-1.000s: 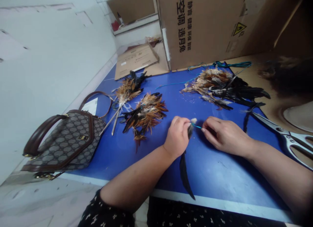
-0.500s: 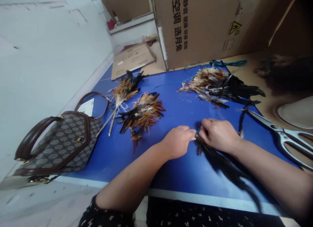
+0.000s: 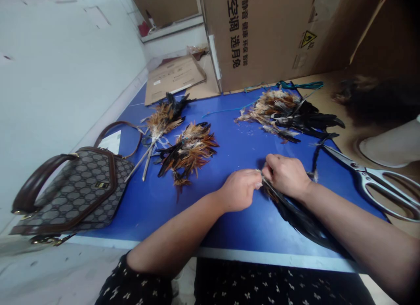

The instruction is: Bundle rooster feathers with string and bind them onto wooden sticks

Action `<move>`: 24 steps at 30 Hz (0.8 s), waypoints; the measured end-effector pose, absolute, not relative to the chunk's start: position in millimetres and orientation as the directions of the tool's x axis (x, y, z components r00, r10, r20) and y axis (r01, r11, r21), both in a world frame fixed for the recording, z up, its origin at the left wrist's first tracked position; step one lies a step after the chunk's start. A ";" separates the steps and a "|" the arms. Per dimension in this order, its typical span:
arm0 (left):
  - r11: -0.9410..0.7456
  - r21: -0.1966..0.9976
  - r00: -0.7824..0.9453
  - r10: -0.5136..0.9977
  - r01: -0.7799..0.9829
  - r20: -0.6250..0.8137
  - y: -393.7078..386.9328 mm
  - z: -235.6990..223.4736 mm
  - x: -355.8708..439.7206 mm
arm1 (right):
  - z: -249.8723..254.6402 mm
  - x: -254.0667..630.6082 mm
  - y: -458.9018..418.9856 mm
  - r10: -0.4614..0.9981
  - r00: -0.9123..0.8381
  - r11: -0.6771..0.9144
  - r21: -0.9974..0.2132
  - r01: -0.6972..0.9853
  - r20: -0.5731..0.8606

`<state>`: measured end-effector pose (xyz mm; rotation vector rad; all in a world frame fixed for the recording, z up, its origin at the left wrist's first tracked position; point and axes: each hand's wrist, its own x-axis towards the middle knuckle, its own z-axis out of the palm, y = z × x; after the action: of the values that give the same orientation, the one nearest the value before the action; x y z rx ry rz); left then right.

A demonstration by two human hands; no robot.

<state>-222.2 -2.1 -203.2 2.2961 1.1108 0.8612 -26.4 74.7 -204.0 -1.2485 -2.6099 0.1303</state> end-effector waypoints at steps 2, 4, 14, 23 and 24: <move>-0.557 0.654 0.414 0.827 0.512 0.380 -3.4 -201.0 -217.7 | -203.0 -24.5 77.1 0.788 -0.580 0.615 -0.222 0.757 0.207; -0.521 0.693 0.315 0.853 0.497 0.415 -4.7 -197.2 -212.1 | -200.6 -21.4 79.6 0.795 -0.551 0.604 -0.245 0.758 0.254; 0.156 0.953 0.088 0.987 -0.261 -0.137 -5.6 -198.3 -192.6 | -191.1 -14.1 84.3 0.787 -0.413 0.558 -0.243 0.794 0.458; 0.106 0.992 -0.097 0.989 -0.072 -0.113 8.9 -187.0 -213.9 | -195.0 4.3 107.9 0.774 -0.324 0.593 -0.443 0.673 0.544; 0.079 0.997 -0.131 0.988 0.023 -0.075 11.9 -182.5 -223.3 | -194.9 5.1 108.8 0.774 -0.324 0.592 -0.439 0.676 0.544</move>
<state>-223.3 11.9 -182.5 1.1072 1.3614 1.2325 5.1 108.8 -194.9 -1.1460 -2.0791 0.1691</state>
